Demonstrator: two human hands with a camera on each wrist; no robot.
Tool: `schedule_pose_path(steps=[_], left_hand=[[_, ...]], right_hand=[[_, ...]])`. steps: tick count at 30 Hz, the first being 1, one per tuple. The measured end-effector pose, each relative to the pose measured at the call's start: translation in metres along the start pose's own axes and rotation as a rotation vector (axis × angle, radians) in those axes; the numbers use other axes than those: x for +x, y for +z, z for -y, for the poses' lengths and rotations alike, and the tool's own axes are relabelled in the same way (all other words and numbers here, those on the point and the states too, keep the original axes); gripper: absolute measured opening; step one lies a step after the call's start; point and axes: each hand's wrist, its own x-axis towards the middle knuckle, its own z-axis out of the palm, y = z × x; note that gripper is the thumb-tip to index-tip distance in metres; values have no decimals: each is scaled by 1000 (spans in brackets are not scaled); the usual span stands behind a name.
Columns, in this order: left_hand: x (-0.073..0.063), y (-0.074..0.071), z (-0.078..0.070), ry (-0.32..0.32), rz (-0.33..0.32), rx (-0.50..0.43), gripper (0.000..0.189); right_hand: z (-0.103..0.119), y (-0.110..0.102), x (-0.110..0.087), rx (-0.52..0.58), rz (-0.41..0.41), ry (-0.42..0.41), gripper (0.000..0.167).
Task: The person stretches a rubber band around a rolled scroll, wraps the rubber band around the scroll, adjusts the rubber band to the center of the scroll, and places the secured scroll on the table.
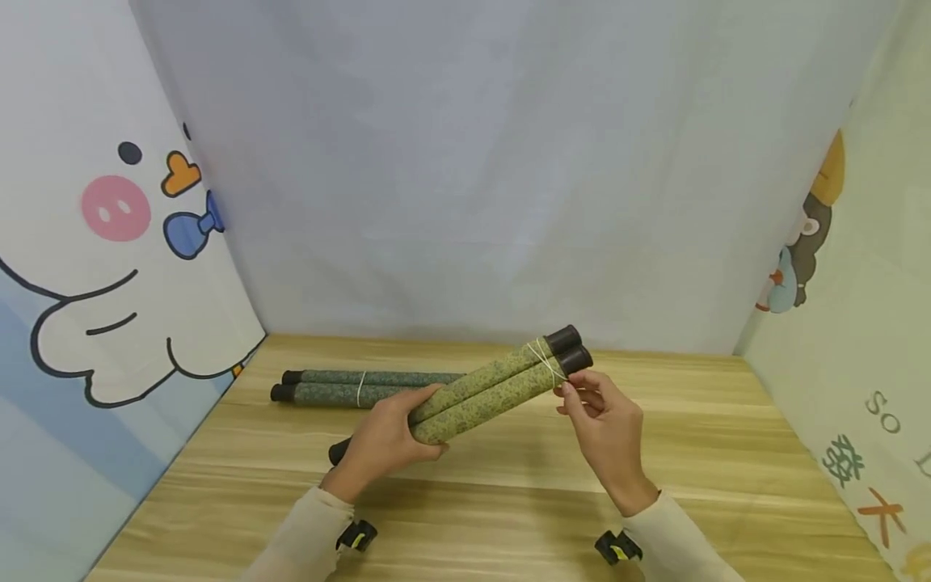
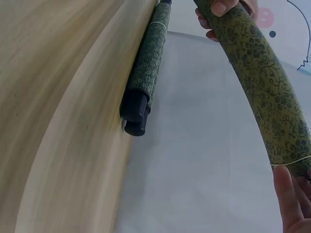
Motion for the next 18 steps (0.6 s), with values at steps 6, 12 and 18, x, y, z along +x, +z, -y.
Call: schedule_pose_path(steps=[6, 12, 18], left_hand=[[0, 4, 3, -2, 19, -32, 84], [0, 2, 4, -14, 62, -72, 84], [2, 3, -2, -23, 112, -174, 84]], right_hand=[[-25, -6, 6, -15, 69, -162, 19], [-32, -8, 7, -274, 68, -306, 22], [-31, -3, 7, -284, -34, -350, 19]])
